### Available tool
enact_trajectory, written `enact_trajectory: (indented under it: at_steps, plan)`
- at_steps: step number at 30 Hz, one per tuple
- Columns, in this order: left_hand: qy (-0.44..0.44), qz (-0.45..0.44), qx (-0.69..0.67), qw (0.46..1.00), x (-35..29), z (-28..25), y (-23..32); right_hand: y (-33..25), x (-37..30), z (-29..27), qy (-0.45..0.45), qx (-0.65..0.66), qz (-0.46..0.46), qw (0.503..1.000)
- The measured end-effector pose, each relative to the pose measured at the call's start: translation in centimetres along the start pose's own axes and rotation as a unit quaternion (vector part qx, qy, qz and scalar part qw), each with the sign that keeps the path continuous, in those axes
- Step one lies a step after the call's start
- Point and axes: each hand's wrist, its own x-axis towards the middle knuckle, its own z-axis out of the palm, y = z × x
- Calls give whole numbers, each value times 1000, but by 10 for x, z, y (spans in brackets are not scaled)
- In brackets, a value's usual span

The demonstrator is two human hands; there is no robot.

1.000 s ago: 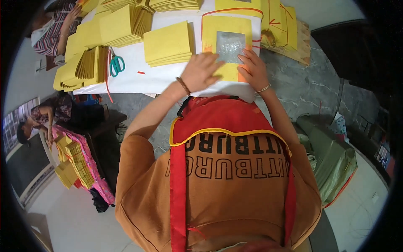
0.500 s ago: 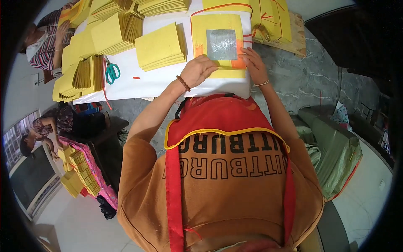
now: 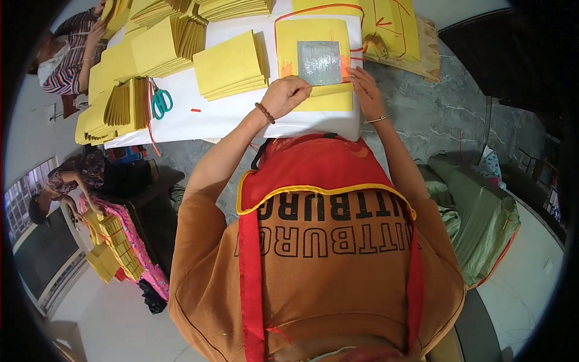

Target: Folding sheets of yellow joss paper with silver foil inserts.

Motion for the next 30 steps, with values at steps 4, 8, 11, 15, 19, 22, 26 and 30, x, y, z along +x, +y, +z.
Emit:
enact_trajectory:
  at_steps: [4, 8, 11, 15, 19, 22, 26, 30]
  plan:
    - [-6, -41, -35, 999, 2, -2, 2, -6, 0, -1, 7, 48, 33, 998]
    - [-26, -97, -63, 993, 5, -2, 1, 0, -1, -2, 8, 68, 35, 997]
    - [-14, -84, -52, 995, 3, -1, -2, 0, -1, -4, -6, 91, 22, 996]
    - [-2, -53, -51, 997, -1, 1, 0, -8, 0, -10, -54, -8, 9, 998]
    - [57, 108, 26, 992, -1, 9, -3, 0, -1, -7, -51, 19, 3, 999]
    - [38, 243, 146, 958, -4, 12, -14, -1, -1, -7, -45, 49, 4, 998]
    - [25, 267, 189, 945, -10, 11, -9, -11, 2, -10, -63, 11, 28, 998]
    - [16, 259, 266, 928, -13, 12, 5, 1, -1, -7, -42, 49, 16, 998]
